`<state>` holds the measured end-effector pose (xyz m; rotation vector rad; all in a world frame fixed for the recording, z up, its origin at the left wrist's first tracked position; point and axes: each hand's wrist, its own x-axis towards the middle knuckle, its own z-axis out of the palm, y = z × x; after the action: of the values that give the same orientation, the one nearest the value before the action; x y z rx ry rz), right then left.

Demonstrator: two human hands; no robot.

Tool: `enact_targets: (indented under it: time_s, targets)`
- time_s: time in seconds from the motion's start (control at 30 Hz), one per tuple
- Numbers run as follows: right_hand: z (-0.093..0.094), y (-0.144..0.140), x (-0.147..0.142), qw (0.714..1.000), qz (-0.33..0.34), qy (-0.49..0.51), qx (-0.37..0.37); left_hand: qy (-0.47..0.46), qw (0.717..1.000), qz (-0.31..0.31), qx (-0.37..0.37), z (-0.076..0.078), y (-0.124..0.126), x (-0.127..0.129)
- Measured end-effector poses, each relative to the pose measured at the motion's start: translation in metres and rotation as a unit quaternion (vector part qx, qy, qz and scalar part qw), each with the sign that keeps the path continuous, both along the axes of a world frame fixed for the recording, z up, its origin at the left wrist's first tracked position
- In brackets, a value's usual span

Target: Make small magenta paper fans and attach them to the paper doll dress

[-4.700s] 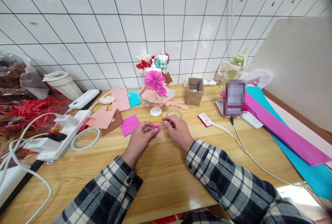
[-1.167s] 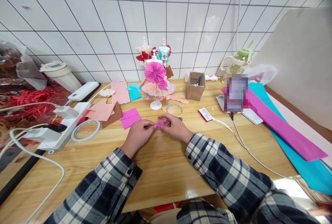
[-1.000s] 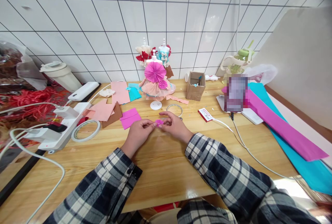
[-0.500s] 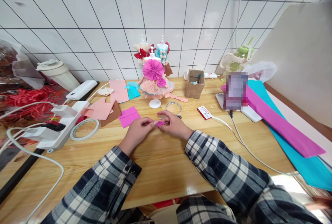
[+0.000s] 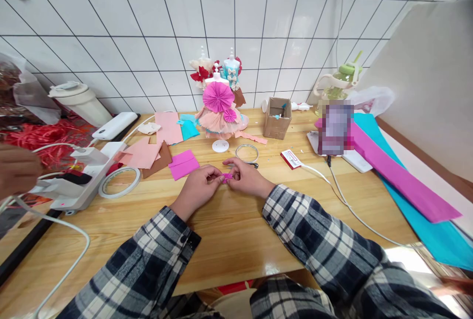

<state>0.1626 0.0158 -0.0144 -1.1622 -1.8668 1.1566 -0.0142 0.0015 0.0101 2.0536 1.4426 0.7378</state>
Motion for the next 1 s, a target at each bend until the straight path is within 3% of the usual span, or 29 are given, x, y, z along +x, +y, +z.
enact_targets:
  time_s: [0.23, 0.43, 0.6, 0.7, 0.83, 1.0]
  targets:
    - [0.005, 0.000, -0.003, 0.992, -0.014, 0.109, -0.069, -0.055, 0.997, 0.044, -0.033, 0.004, -0.001, 0.002]
    - [0.005, 0.000, -0.002, 0.995, -0.013, 0.077, -0.057, -0.052, 0.998, 0.025, -0.038, 0.003, 0.000, 0.001]
    - [0.010, -0.002, 0.002, 0.994, -0.062, -0.032, 0.089, -0.105, 0.993, 0.044, -0.041, 0.004, 0.001, -0.002]
    - [0.018, -0.005, 0.006, 0.970, -0.078, -0.109, 0.205, -0.165, 0.979, 0.044, -0.114, 0.001, 0.002, -0.006]
    - [0.027, -0.010, 0.008, 0.930, -0.037, -0.184, 0.315, -0.216, 0.952, 0.030, -0.216, -0.003, 0.003, -0.007]
    - [0.029, -0.018, 0.005, 0.910, 0.020, -0.196, 0.365, -0.269, 0.940, -0.003, -0.212, -0.001, 0.002, -0.003]
